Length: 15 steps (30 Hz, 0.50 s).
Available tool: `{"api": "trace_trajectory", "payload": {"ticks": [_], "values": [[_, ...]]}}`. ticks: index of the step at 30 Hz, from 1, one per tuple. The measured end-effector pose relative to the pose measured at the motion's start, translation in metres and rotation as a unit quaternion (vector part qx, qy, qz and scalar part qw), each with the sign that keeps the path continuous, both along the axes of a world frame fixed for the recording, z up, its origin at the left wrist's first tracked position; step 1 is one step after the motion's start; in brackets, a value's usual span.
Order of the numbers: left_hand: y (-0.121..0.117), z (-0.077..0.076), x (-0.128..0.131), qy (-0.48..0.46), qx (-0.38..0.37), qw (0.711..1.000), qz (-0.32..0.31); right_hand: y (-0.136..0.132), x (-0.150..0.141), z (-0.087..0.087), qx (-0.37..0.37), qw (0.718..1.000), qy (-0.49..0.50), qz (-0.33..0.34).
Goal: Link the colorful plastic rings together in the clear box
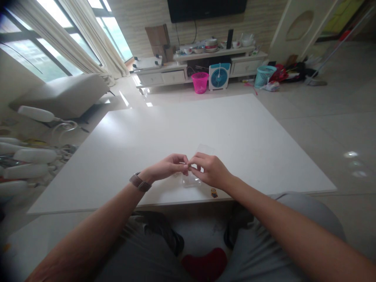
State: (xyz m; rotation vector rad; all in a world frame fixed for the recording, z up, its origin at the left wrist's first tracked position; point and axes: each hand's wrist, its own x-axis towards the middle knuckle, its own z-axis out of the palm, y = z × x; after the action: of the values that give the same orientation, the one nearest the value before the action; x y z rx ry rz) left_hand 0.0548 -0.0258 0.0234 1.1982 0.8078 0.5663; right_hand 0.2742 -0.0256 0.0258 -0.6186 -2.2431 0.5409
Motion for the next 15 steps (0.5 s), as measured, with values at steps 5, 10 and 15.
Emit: {"api": "trace_trajectory", "payload": {"ticks": [5,10,15], "values": [[0.004,-0.001,0.001,0.029,0.022,0.998,0.043,0.006,-0.001,-0.003,-0.100,0.994,-0.006,-0.035],[0.010,-0.005,-0.004,0.078,0.044,0.986,0.140,0.011,-0.001,-0.015,-0.138,0.982,-0.116,-0.054],[0.011,-0.004,-0.005,0.116,0.075,0.978,0.157,0.011,-0.004,-0.028,-0.128,0.973,-0.177,-0.071]]}}
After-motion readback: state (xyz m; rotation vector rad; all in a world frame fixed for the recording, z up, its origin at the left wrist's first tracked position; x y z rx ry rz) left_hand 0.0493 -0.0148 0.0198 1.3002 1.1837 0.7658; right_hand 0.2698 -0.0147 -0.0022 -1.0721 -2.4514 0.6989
